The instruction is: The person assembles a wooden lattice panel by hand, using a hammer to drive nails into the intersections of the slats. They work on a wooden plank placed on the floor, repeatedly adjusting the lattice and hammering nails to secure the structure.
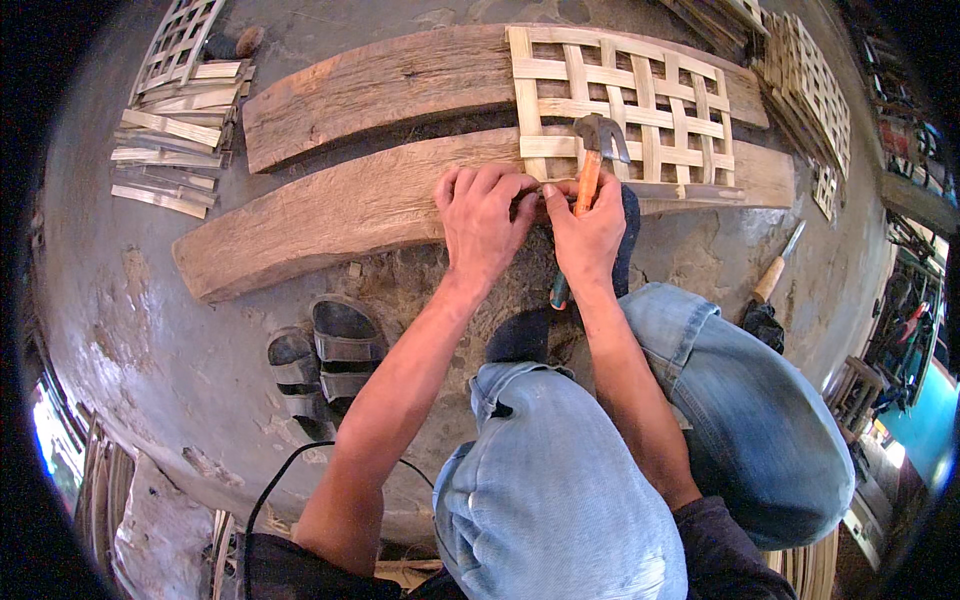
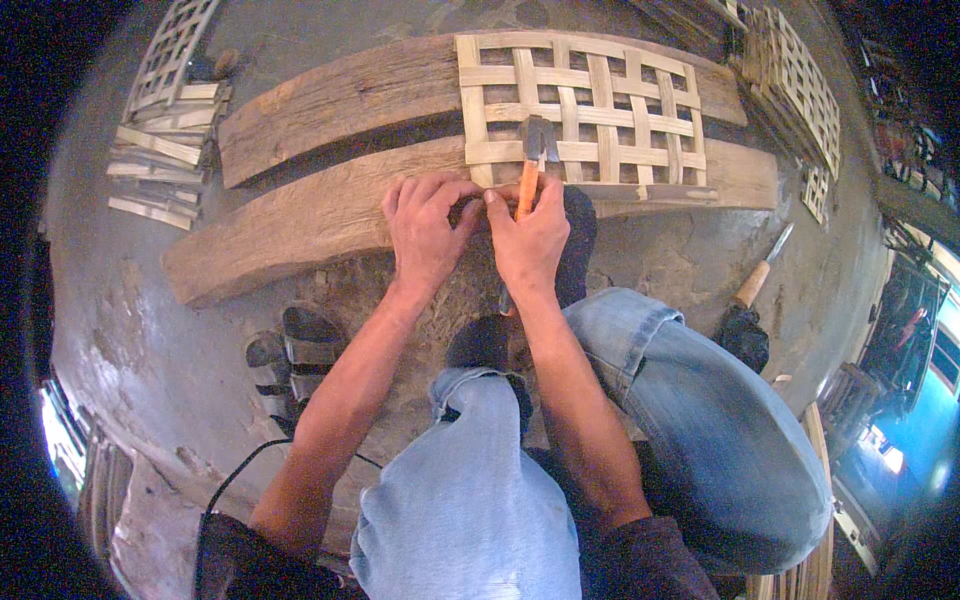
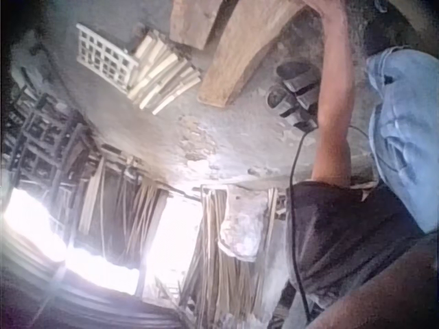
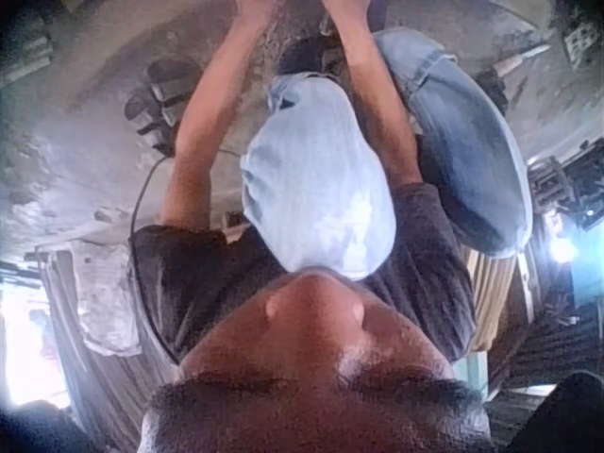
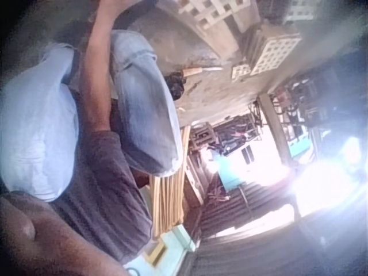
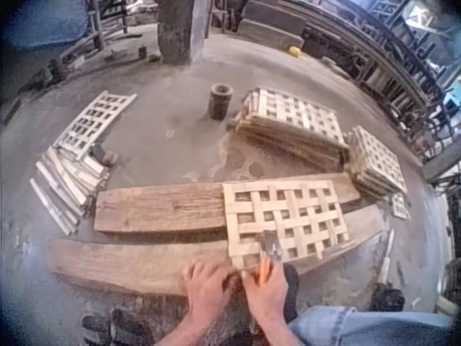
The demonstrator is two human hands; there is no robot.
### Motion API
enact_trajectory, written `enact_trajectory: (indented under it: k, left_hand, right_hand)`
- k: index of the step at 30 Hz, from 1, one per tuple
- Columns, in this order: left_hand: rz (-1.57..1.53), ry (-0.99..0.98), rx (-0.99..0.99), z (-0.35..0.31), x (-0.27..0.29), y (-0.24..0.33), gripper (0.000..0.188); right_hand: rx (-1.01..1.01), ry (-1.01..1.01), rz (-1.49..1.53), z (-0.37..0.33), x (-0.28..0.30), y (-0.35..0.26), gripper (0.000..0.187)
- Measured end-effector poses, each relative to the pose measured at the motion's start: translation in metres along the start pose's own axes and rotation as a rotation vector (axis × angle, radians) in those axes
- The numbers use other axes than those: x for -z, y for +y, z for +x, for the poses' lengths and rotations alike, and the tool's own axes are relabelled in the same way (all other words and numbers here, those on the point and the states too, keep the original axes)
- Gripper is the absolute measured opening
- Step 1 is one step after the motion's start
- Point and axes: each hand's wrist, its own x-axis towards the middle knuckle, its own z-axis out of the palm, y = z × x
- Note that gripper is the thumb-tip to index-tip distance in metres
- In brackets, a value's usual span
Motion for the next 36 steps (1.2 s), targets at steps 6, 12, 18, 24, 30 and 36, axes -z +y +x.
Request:
enact_trajectory:
  k: [6,12,18,24,30,36]
  left_hand:
    - [0.011,0.017,0.002,0.001,0.001,0.004,0.020]
    - [0.013,0.086,-0.045,0.003,-0.006,0.005,0.016]
    - [0.034,0.073,-0.048,0.001,-0.006,0.003,0.011]
    - [0.022,0.068,-0.056,0.003,-0.001,0.005,0.013]
    - [0.069,0.049,-0.052,0.003,-0.002,0.005,0.012]
    - [0.025,0.067,-0.043,0.001,-0.005,0.003,0.013]
  right_hand:
    - [-0.034,-0.005,0.011,0.001,-0.001,0.000,0.041]
    - [0.082,-0.001,-0.047,0.000,0.001,0.003,0.036]
    - [-0.049,-0.185,-0.052,-0.042,0.032,0.000,0.023]
    - [0.158,-0.161,-0.198,-0.065,0.047,0.008,0.027]
    - [0.231,-0.129,-0.233,-0.056,0.035,0.003,0.024]
    - [0.262,-0.086,-0.256,-0.055,0.037,0.002,0.023]
